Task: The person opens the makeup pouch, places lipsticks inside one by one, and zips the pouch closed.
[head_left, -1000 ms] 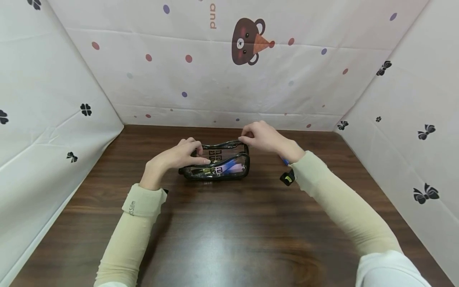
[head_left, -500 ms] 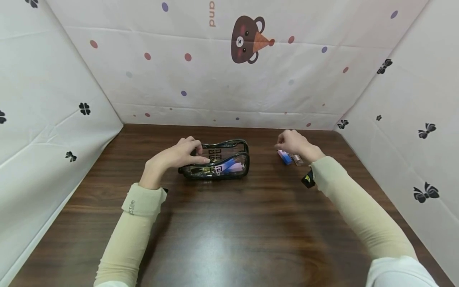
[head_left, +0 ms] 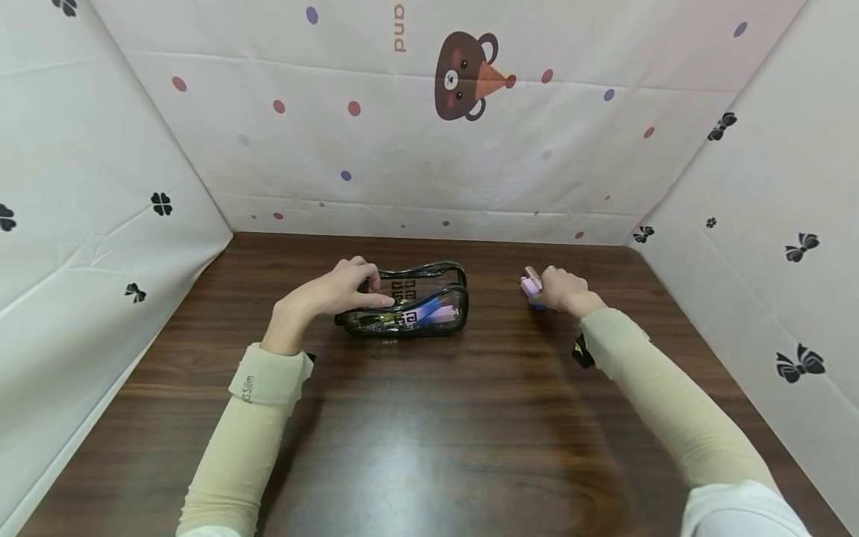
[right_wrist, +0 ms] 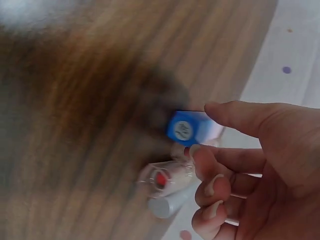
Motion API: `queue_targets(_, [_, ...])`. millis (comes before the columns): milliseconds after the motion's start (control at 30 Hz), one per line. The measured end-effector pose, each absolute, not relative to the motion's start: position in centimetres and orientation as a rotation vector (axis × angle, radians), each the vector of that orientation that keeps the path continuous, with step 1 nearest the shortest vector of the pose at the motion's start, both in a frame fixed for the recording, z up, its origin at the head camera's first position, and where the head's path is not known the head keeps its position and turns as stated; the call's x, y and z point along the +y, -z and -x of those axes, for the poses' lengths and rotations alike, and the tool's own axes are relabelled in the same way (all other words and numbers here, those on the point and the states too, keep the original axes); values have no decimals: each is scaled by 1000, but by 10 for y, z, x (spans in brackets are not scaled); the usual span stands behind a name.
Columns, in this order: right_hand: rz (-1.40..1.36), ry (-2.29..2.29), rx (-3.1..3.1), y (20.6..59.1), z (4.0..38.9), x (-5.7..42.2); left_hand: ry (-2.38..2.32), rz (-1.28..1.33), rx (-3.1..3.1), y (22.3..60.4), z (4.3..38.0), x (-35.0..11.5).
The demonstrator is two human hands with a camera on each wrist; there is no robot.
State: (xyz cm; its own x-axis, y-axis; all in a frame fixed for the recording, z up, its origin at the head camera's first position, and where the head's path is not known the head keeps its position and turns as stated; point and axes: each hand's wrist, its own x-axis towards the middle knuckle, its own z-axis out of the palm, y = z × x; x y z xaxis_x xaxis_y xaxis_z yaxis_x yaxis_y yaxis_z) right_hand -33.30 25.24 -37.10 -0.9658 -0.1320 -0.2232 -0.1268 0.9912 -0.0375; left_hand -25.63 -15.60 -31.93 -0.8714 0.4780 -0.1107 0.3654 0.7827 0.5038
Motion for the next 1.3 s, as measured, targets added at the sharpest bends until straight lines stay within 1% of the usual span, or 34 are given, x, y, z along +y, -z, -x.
queue_targets(233, [180,34,2919,382,335,256,-699,-659,2744,319,257,-155])
queue_targets(500, [211,97,2974,381,331,256,-695,-666,2745,320,258,-155])
queue_targets(867, [332,272,2989,353,325,251,-701,-663,2739,318,258,-157])
queue_targets(1133, [365,276,2988,349,321,246,-693,-658,2731,320,260,-156])
queue_targets(1300, [388,287,2999,340,319,241,-691,-655,2731,320,259,-156])
